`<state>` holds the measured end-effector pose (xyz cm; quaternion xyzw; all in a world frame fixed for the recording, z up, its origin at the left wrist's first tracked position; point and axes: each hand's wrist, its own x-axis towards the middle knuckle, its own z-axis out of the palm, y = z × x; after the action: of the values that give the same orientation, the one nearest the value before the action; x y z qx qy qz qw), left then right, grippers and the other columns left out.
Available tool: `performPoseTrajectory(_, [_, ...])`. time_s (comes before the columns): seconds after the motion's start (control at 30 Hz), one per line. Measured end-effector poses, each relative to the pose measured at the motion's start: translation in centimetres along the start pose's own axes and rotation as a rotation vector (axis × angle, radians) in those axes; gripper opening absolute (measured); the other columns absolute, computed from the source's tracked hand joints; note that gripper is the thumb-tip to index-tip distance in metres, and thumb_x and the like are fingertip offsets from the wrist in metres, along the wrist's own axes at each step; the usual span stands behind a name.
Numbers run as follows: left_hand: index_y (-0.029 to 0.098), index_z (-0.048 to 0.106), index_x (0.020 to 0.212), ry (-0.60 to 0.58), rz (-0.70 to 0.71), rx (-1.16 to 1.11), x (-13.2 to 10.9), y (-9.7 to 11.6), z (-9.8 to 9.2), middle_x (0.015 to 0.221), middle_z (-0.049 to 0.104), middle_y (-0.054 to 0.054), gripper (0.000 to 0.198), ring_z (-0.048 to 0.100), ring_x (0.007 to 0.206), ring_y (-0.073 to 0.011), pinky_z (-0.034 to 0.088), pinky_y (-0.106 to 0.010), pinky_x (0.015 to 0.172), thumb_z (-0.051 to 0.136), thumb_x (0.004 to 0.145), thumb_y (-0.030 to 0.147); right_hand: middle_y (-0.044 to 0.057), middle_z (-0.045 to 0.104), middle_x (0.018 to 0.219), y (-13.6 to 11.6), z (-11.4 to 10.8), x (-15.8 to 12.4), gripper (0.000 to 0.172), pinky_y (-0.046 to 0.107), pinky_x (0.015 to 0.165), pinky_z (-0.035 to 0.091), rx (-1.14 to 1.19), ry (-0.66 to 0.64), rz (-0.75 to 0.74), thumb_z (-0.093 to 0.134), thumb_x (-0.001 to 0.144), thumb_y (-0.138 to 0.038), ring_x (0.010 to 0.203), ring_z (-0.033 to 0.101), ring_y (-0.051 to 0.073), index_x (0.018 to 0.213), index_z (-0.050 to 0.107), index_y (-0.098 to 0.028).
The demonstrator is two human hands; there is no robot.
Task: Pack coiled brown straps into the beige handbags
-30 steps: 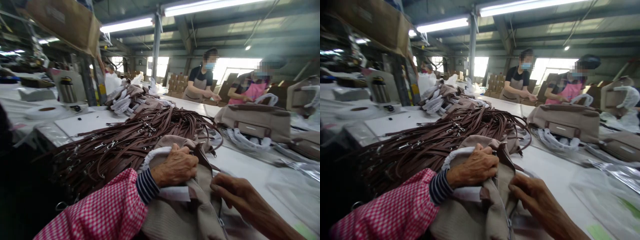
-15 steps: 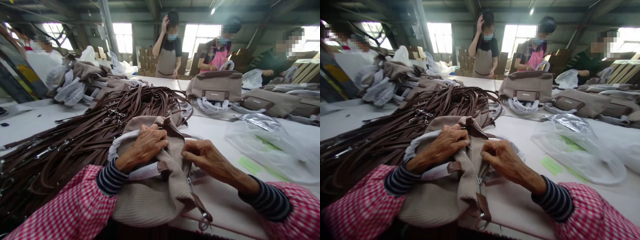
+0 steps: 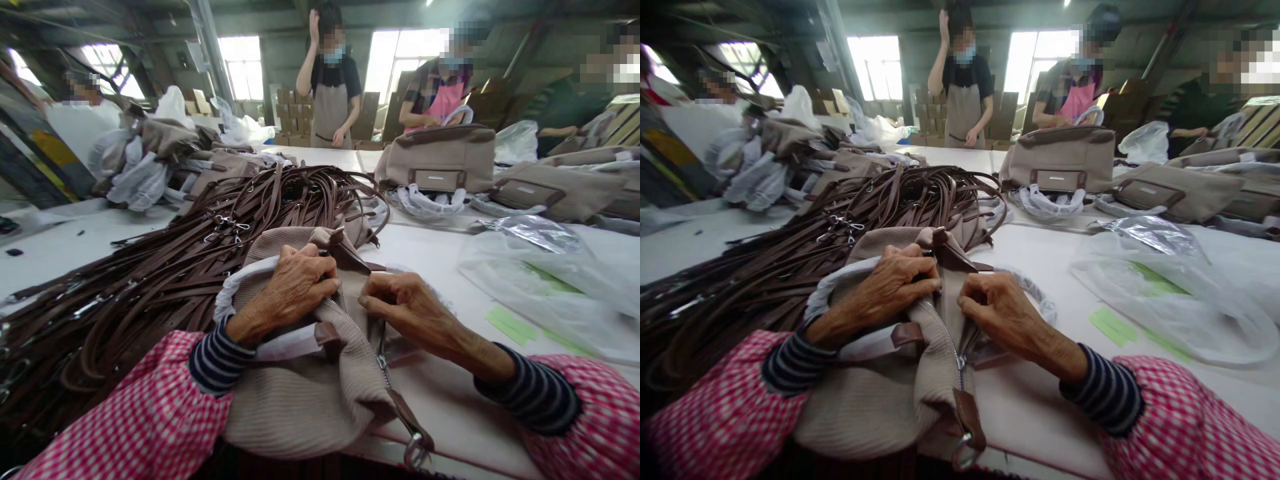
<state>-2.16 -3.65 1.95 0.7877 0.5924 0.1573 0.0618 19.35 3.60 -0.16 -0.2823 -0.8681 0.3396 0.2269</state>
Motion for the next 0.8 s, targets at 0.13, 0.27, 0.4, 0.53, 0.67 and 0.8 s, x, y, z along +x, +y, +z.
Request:
performPoseTrajectory(0.13, [0.018,0.067,0.082,0.004,-0.024,-0.042,-0.2,0.3,-0.4,0.091,0.066,-0.001,0.028,0.053,0.1,-0.023,0.029,-0.045,0.096,0.052,0.104,0.027,-0.001,0.059,0.068,0.0,0.6,0.3,0.022,0.026,0.059,0.037,-0.008,-0.011,0.002,0.058,0.09,-0.028,0.063,0.051,0.013,0.071,0.062,-0.018])
performPoseTrajectory(0.27, [0.021,0.072,0.088,0.007,-0.052,-0.052,-0.3,0.5,-0.6,0.092,0.07,-0.001,0.017,0.057,0.106,-0.0229,0.032,-0.046,0.097,0.061,0.099,0.027,0.001,0.062,0.068,0.8,1.2,0.5,0.03,0.028,0.06,0.039,-0.075,-0.055,0.012,0.054,0.093,-0.038,0.063,0.056,0.016,0.072,0.064,-0.02])
performPoseTrajectory(0.4, [0.023,0.074,0.094,-0.01,-0.047,-0.116,-0.2,-0.1,-0.5,0.099,0.075,0.001,0.01,0.057,0.113,-0.0236,0.03,-0.047,0.102,0.066,0.097,0.027,0.003,0.064,0.068,2.1,1.9,1.1,0.037,0.031,0.059,0.041,-0.129,-0.095,0.009,0.051,0.093,-0.047,0.064,0.059,0.019,0.071,0.062,-0.021])
performPoseTrajectory(0.53, [0.024,0.077,0.098,-0.033,-0.049,-0.12,-0.2,-0.4,-0.6,0.099,0.075,0.001,0.009,0.057,0.116,-0.0239,0.031,-0.045,0.099,0.069,0.094,0.026,0.005,0.063,0.067,2.5,2.2,1.4,0.042,0.031,0.058,0.042,-0.118,-0.113,0.015,0.049,0.092,-0.053,0.063,0.058,0.021,0.067,0.06,-0.021])
performPoseTrajectory(0.67, [0.025,0.077,0.101,-0.053,-0.005,-0.061,-0.1,-0.4,-0.7,0.105,0.076,0.002,0.016,0.057,0.117,-0.0248,0.032,-0.045,0.096,0.067,0.091,0.017,0.007,0.062,0.069,2.8,2.4,1.6,0.045,0.031,0.057,0.043,-0.061,-0.095,0.034,0.051,0.089,-0.058,0.066,0.057,0.022,0.066,0.059,-0.021])
performPoseTrajectory(0.8, [0.022,0.075,0.097,-0.04,0.051,0.08,0.3,-0.2,-0.4,0.106,0.075,-0.002,0.012,0.057,0.112,-0.0276,0.034,-0.047,0.093,0.063,0.094,0.019,0.005,0.056,0.069,4.6,2.8,2.1,0.043,0.029,0.058,0.042,0.045,-0.111,0.057,0.054,0.086,-0.057,0.066,0.052,0.019,0.066,0.056,-0.02])
